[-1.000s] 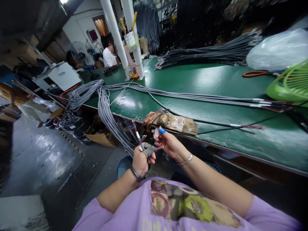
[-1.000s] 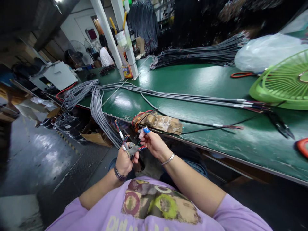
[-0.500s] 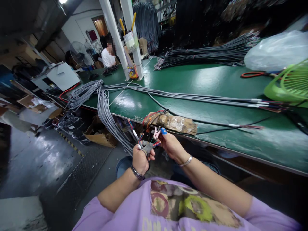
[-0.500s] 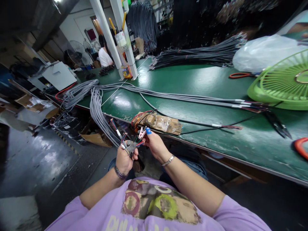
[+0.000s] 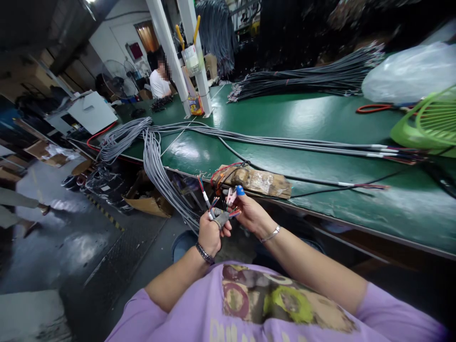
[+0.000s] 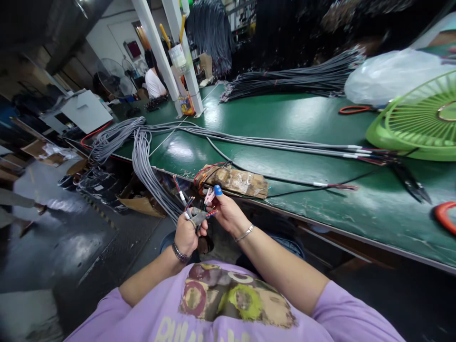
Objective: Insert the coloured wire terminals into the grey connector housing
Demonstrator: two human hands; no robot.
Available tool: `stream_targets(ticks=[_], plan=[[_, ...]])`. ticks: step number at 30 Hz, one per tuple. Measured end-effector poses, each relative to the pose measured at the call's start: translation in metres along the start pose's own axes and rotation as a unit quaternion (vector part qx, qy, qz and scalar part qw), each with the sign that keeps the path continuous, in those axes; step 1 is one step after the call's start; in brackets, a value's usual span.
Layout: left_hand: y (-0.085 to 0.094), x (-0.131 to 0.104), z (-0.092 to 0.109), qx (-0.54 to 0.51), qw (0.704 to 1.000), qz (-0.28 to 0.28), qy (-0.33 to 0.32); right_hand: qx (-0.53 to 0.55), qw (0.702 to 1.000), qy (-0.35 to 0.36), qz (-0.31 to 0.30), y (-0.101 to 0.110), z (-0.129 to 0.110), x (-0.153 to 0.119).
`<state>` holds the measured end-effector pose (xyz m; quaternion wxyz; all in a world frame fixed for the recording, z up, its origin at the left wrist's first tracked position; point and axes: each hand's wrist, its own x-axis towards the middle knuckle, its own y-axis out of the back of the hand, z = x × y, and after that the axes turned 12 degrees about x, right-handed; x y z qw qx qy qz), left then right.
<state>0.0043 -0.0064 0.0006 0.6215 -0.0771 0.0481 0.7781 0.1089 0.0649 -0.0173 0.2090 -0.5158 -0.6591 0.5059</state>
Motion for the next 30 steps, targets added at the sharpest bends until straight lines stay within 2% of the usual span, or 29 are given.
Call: stream_targets(ticks=[6,9,16,20,22,27,30], plan=[[0.006,-0.005,0.000,-0.005,1.000,0.002,-0.013,0.002,0.997,-0.066,-0.028,0.005,-0.006,-0.008],[0.008,-0.006,0.002,-0.016,1.000,0.012,-0.023,-0.012,0.996,-0.071,-0.042,0.005,-0.010,-0.008],[0.006,-0.004,0.011,-0.012,0.999,0.043,-0.031,-0.082,0.996,-0.011,-0.017,0.003,-0.011,-0.010],[0.005,-0.003,0.011,-0.001,0.998,0.052,-0.035,-0.181,0.976,0.118,0.009,0.008,-0.005,-0.011],[0.004,-0.001,0.009,-0.001,0.998,0.053,-0.038,-0.201,0.969,0.142,0.010,0.010,-0.002,-0.010],[0.002,0.003,0.004,-0.008,0.998,0.054,-0.032,-0.064,0.997,-0.003,-0.029,0.006,-0.001,-0.005],[0.002,0.004,0.003,-0.006,0.998,0.059,-0.032,-0.011,1.000,-0.014,-0.016,0.002,-0.001,-0.002]])
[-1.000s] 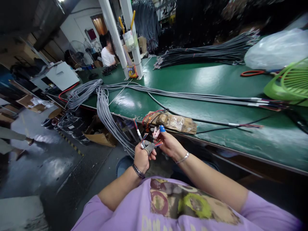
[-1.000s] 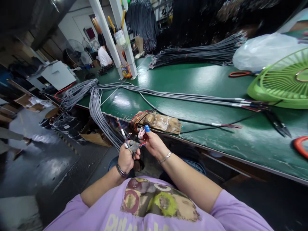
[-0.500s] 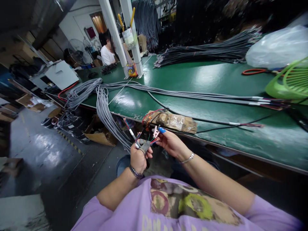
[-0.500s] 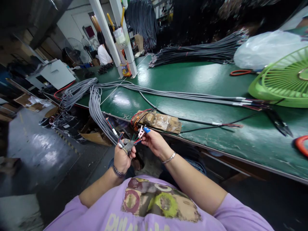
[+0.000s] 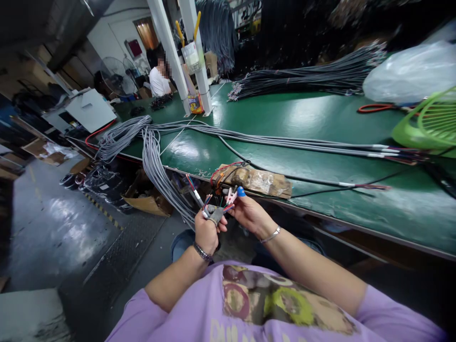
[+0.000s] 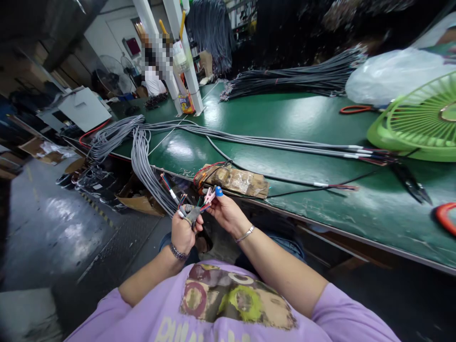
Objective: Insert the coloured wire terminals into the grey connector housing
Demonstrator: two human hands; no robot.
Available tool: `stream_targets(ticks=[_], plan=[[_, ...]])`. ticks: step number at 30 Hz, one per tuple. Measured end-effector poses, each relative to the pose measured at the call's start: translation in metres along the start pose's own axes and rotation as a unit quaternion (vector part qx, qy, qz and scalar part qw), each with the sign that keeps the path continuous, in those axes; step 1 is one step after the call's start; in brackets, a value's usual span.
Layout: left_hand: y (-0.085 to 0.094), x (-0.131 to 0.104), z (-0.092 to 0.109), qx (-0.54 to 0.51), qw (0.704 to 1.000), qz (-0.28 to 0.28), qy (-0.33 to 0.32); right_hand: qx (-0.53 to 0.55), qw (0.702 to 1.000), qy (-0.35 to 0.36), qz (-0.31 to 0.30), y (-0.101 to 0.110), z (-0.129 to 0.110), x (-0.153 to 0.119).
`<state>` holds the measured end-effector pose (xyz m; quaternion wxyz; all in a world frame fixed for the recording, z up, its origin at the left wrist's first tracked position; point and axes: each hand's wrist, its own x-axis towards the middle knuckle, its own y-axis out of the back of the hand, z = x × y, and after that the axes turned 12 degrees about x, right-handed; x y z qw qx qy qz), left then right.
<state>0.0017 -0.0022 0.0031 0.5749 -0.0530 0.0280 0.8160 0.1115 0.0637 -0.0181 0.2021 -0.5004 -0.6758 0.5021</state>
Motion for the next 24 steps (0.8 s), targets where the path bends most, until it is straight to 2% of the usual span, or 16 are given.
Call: stream_targets(ticks=[6,12,16,18,24], plan=[[0.001,-0.001,-0.003,0.027,1.000,-0.009,0.005,-0.009,0.999,0.037,0.016,-0.004,0.004,0.003],[0.001,-0.003,-0.003,0.028,1.000,-0.010,0.009,-0.026,1.000,-0.011,-0.011,-0.001,0.001,-0.009],[0.004,-0.007,-0.005,0.037,0.999,-0.015,0.015,-0.111,0.991,-0.077,-0.017,0.007,-0.008,-0.022],[0.006,-0.009,-0.008,0.048,0.998,-0.024,0.014,-0.160,0.983,-0.088,-0.019,0.010,-0.012,-0.027],[0.008,-0.014,-0.016,0.066,0.996,-0.059,0.015,-0.312,0.947,-0.038,-0.063,0.007,-0.022,-0.030]])
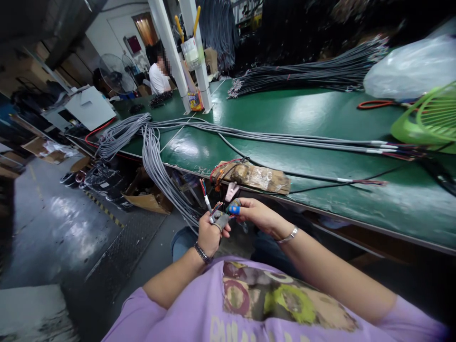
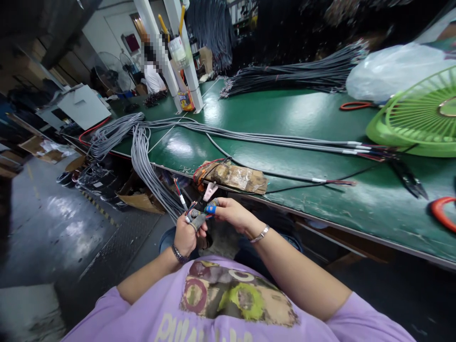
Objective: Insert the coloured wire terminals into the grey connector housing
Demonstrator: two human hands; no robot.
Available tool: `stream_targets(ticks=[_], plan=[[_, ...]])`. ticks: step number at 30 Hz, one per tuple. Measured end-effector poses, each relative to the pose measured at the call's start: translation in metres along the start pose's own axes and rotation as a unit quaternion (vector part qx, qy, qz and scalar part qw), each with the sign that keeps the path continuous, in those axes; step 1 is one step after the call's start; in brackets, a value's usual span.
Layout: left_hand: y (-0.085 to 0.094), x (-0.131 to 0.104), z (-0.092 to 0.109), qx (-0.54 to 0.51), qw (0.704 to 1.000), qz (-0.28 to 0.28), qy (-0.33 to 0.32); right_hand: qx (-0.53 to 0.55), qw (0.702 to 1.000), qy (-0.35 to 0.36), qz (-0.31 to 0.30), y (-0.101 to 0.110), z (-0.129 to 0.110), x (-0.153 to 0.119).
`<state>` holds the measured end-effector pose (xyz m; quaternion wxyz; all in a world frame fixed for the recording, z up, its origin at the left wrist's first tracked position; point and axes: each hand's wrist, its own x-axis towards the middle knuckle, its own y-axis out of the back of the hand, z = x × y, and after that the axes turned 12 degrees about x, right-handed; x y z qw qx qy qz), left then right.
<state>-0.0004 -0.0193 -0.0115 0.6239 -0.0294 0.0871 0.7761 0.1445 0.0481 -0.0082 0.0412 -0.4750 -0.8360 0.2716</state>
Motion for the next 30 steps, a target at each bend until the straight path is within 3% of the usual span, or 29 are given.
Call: stream_targets(ticks=[4,9,11,13,19,22,26,30], plan=[[0.002,-0.001,0.000,0.019,0.999,-0.035,0.012,-0.103,0.992,0.061,-0.034,-0.003,-0.004,-0.001],[0.006,-0.002,0.003,0.082,0.978,-0.183,0.061,-0.211,0.968,0.124,-0.057,-0.010,-0.004,-0.009],[0.007,-0.002,0.005,0.094,0.969,-0.217,0.072,-0.224,0.961,0.151,-0.063,-0.013,-0.003,-0.012],[0.009,0.000,0.007,0.087,0.970,-0.213,0.075,-0.201,0.965,0.157,-0.053,-0.013,-0.002,-0.014],[0.009,0.004,0.001,-0.004,0.996,-0.073,0.056,-0.026,0.994,0.090,0.055,-0.005,0.015,-0.017],[0.006,0.005,-0.003,-0.027,0.998,-0.046,0.035,0.029,0.993,0.073,0.085,-0.011,0.029,-0.020],[0.005,0.002,-0.005,-0.017,0.997,-0.062,0.042,0.025,0.987,0.127,0.095,-0.022,0.035,-0.020],[0.012,0.000,-0.003,0.036,0.984,-0.167,0.051,-0.030,0.992,0.118,0.033,-0.021,0.025,-0.016]])
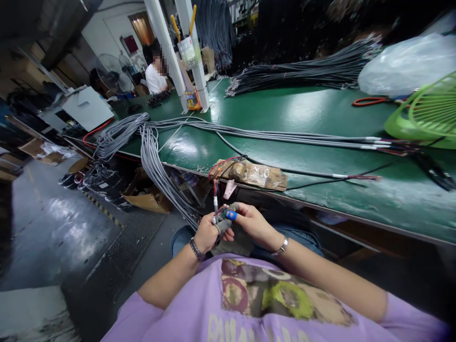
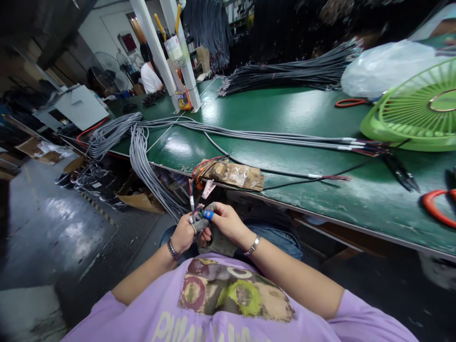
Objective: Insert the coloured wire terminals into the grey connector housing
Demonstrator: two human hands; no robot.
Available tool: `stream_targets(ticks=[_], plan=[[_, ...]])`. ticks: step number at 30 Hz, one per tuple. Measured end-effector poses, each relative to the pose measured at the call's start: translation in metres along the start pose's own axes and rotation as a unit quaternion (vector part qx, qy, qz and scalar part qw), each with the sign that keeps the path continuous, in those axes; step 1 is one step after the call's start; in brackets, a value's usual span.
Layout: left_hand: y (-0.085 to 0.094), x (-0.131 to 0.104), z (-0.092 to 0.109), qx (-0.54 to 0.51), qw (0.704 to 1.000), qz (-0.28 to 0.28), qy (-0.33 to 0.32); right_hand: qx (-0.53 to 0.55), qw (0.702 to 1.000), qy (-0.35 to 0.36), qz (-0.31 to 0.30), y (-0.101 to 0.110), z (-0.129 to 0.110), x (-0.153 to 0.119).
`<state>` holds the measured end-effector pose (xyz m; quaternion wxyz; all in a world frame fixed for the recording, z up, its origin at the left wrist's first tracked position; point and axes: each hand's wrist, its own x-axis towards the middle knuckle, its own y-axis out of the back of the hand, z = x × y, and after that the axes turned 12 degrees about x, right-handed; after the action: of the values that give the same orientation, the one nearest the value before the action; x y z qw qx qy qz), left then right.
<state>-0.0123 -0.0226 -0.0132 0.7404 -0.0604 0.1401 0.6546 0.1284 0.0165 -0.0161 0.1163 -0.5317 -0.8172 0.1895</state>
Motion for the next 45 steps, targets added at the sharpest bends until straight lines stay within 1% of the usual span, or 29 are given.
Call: stream_targets(ticks=[1,2,4,8,10,13,16,22,27,32,34,36,38,40,42,45], plan=[[0.002,-0.001,0.000,0.017,1.000,-0.020,-0.001,-0.019,1.000,-0.003,-0.022,0.001,-0.003,0.002],[0.003,-0.002,0.000,0.030,0.999,-0.027,-0.005,-0.037,0.999,-0.003,-0.039,0.002,-0.005,0.005],[0.004,-0.003,-0.001,0.027,0.999,-0.005,-0.018,-0.056,0.997,-0.001,-0.049,0.001,-0.007,0.009],[0.000,0.000,-0.004,-0.067,0.993,0.088,-0.039,-0.006,1.000,-0.018,0.011,-0.005,0.000,0.014],[-0.002,0.002,-0.004,-0.102,0.987,0.116,-0.041,0.038,0.999,-0.028,0.025,-0.009,0.006,0.014],[-0.003,0.003,-0.004,-0.132,0.980,0.142,-0.041,0.095,0.995,-0.032,0.019,-0.015,0.012,0.014],[-0.003,0.003,-0.003,-0.152,0.974,0.165,-0.036,0.111,0.993,-0.034,0.024,-0.017,0.013,0.015],[-0.003,0.004,-0.002,-0.160,0.968,0.190,-0.035,0.069,0.995,-0.010,0.066,-0.013,0.018,0.018],[-0.003,0.005,0.000,-0.176,0.962,0.208,-0.031,0.050,0.996,-0.002,0.068,-0.011,0.017,0.017],[-0.001,0.005,0.002,-0.185,0.961,0.203,-0.037,0.056,0.997,-0.007,0.054,-0.008,0.015,0.013],[0.001,0.005,0.003,-0.184,0.962,0.196,-0.039,0.090,0.994,-0.015,0.061,-0.003,0.016,0.013],[0.001,0.005,0.005,-0.185,0.965,0.183,-0.040,0.138,0.987,-0.028,0.082,0.004,0.016,0.015],[0.000,0.006,0.007,-0.186,0.968,0.162,-0.040,0.184,0.976,-0.055,0.100,0.011,0.013,0.019],[-0.002,0.007,0.010,-0.181,0.973,0.135,-0.040,0.214,0.967,-0.087,0.104,0.015,0.007,0.025],[-0.005,0.008,0.013,-0.172,0.978,0.111,-0.039,0.230,0.963,-0.108,0.091,0.017,0.000,0.031],[-0.008,0.012,0.016,-0.154,0.983,0.086,-0.040,0.248,0.961,-0.111,0.045,0.014,-0.007,0.040]])
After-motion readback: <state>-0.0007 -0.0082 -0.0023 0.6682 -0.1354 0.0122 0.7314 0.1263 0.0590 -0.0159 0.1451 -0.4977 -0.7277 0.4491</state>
